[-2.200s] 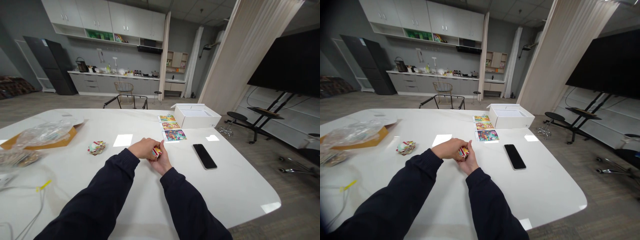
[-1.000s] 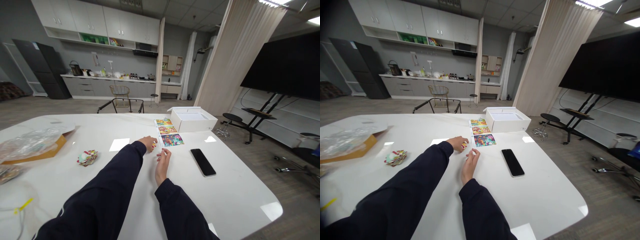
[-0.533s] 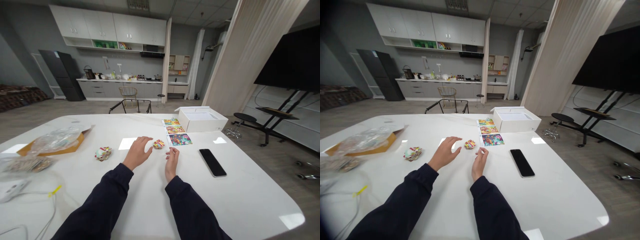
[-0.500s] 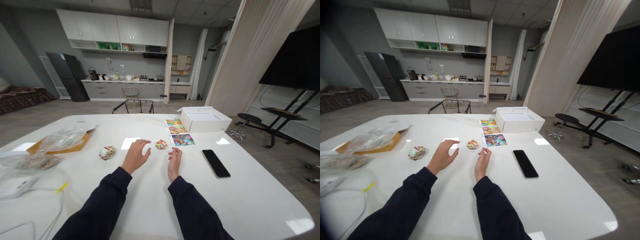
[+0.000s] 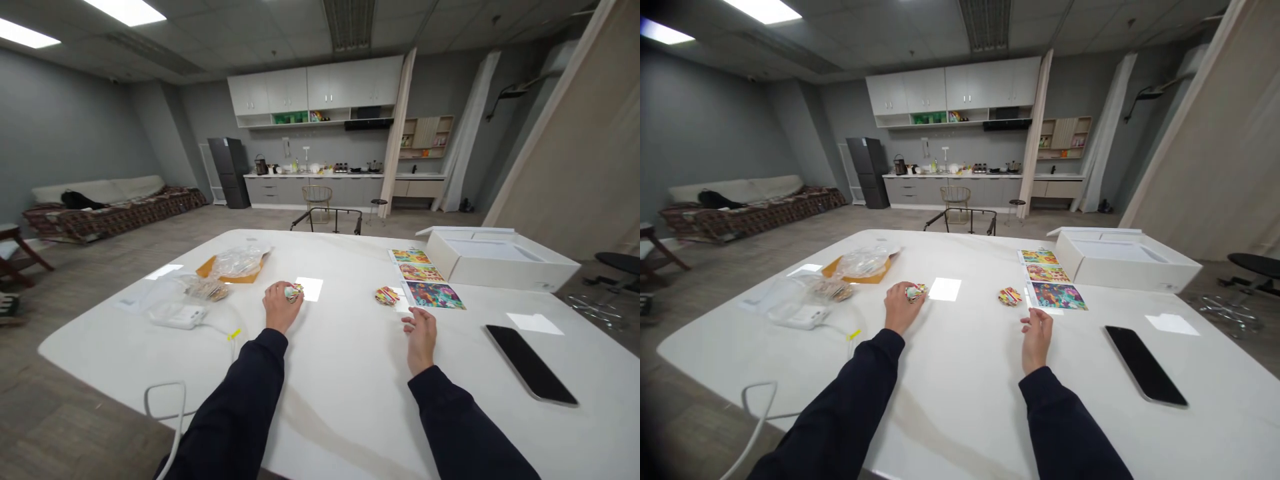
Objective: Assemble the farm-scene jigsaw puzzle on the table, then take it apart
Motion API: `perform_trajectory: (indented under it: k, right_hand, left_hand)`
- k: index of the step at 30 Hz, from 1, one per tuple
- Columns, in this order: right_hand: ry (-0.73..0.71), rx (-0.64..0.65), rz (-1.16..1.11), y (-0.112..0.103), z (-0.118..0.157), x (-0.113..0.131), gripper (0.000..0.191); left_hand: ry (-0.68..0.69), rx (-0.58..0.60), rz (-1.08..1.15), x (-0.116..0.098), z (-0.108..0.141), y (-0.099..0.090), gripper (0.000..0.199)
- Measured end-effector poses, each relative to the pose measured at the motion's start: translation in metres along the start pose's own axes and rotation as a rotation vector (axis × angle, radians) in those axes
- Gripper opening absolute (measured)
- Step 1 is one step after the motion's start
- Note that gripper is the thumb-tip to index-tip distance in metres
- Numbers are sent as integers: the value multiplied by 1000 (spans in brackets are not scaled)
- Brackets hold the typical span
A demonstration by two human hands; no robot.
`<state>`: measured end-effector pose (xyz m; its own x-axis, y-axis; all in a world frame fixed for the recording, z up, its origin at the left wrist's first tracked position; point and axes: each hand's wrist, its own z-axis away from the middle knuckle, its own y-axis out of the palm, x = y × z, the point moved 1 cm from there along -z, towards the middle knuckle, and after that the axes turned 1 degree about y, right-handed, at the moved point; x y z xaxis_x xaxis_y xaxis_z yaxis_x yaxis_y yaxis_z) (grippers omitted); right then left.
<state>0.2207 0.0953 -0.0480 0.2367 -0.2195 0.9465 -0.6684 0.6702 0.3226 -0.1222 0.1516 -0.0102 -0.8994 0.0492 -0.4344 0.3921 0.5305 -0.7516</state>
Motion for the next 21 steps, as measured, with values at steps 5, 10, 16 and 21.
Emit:
perform_trajectory:
  k: [5,10,16,21]
  right_hand:
    - [-4,1,3,0,0,0,38]
    - [6,24,4,0,0,-1,40]
    - [-13,34,33,0,-2,-2,38]
    - [-148,373,80,14,20,14,38]
  left_hand:
    - [0,22,40,6,-1,6,29]
    - [25,-24,120,10,-4,11,20]
    - [89,-154,322,-10,2,3,35]
    - [427,52,735,-68,46,-6,56]
